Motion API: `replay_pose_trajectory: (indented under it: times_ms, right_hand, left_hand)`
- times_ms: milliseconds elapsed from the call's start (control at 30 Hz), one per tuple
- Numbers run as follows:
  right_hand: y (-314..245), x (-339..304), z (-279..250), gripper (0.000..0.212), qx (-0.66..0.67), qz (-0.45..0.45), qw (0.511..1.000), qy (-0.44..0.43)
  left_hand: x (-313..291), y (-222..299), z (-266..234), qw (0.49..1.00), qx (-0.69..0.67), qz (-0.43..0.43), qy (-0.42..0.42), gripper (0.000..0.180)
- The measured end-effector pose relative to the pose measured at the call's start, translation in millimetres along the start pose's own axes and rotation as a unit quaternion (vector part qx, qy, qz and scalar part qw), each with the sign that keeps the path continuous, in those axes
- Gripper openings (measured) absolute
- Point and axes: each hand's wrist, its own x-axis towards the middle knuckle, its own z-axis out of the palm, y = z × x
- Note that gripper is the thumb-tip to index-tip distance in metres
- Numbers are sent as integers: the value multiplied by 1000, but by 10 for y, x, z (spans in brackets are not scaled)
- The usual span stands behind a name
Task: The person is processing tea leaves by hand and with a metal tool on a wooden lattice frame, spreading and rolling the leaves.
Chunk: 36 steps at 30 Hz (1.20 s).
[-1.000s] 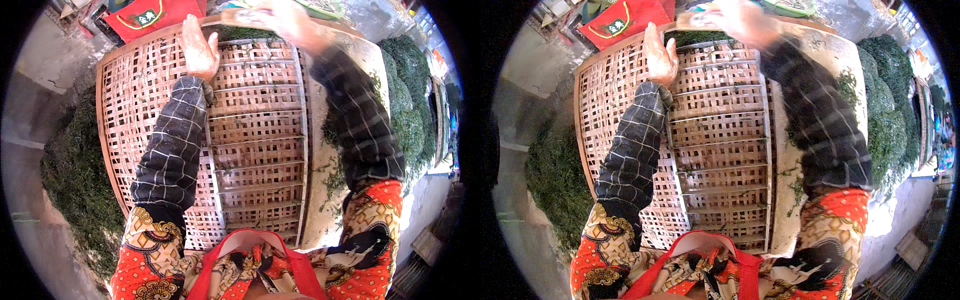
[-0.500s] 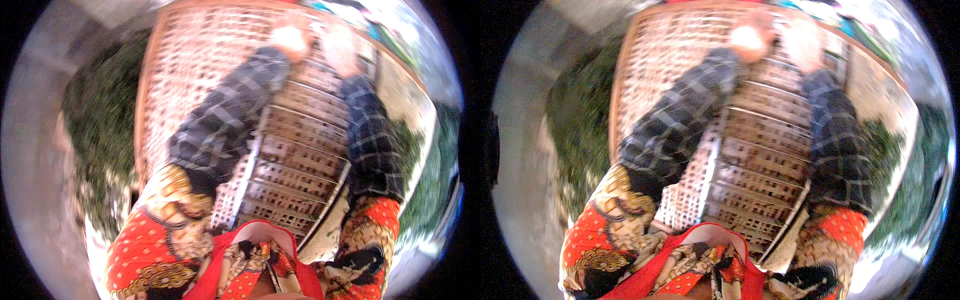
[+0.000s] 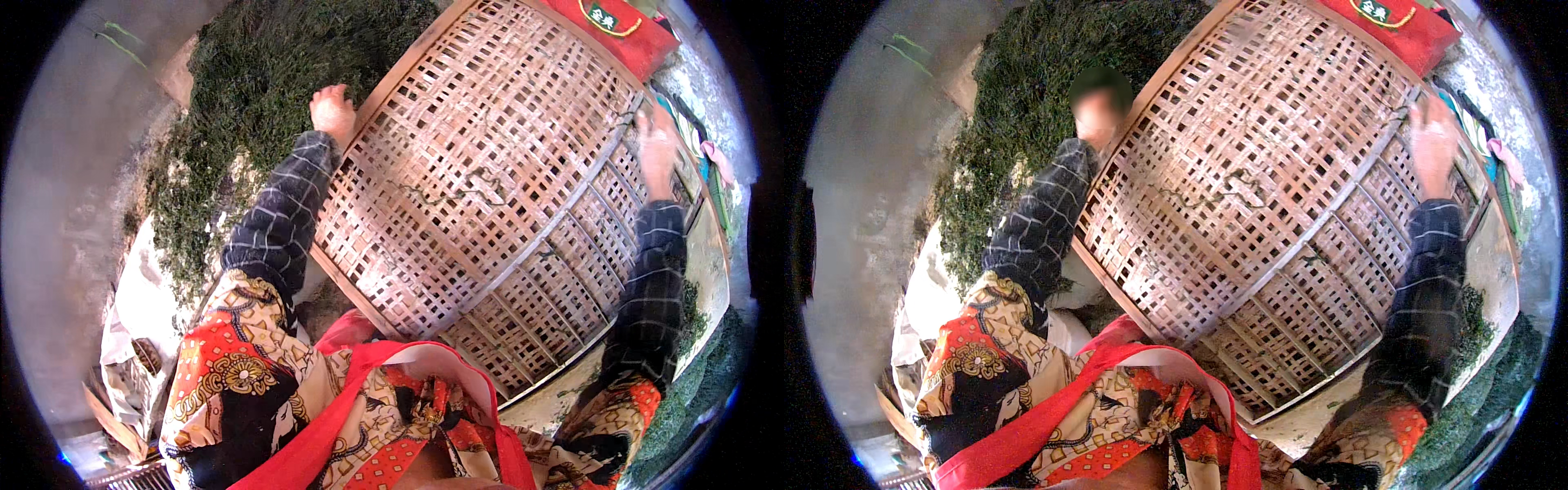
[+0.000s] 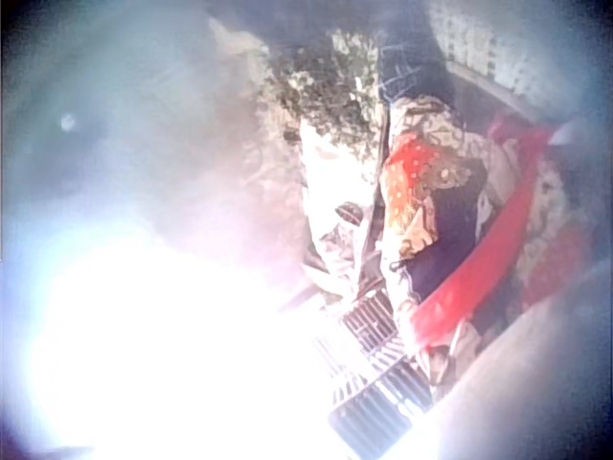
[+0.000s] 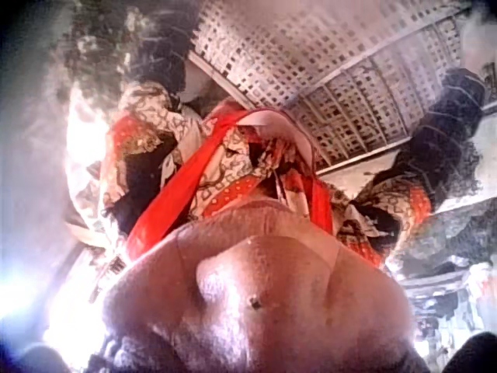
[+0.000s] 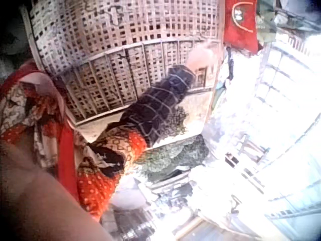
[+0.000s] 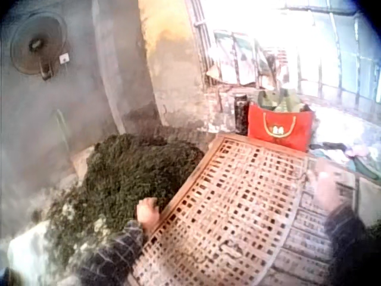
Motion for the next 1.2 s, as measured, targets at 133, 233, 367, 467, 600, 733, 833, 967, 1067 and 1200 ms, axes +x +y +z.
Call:
replay_pose_trajectory:
  times_ms: [133,233,367,467,600,733,833,967,1067,1200]
  right_hand:
    - [-1939,37,17,42,372,162,906,-120]
    - [-2637,-243,199,53,163,66,963,-203]
    - [-3188,-253,100,49,-11,73,970,-230]
    - [-3167,-229,71,46,42,87,973,-210]
    - [-3185,-207,71,42,36,96,973,-205]
    - [-3212,-199,127,42,31,92,975,-197]
    - [-3162,-248,71,43,35,95,976,-191]
    - [-3164,-265,140,43,39,98,978,-180]
    - [-3190,-215,153,43,50,86,980,-172]
    - [-3166,-254,123,42,51,100,979,-171]
  left_hand:
    - [435,-563,311,980,151,97,-84,65]
    - [725,-245,567,942,251,85,-205,81]
    - [1065,-596,907,941,228,77,-237,66]
    - [1213,-879,1074,953,134,105,-252,41]
    - [1381,-1024,841,958,10,153,-243,34]
    - [1885,-1271,168,914,-74,315,-243,38]
    - [1971,-844,-732,925,-121,329,-144,47]
    - [2167,-976,-991,952,-184,217,-113,42]
    - [1968,-1050,-1176,910,-126,372,-131,42]
    - [2166,-375,-2100,959,-79,254,-96,25]
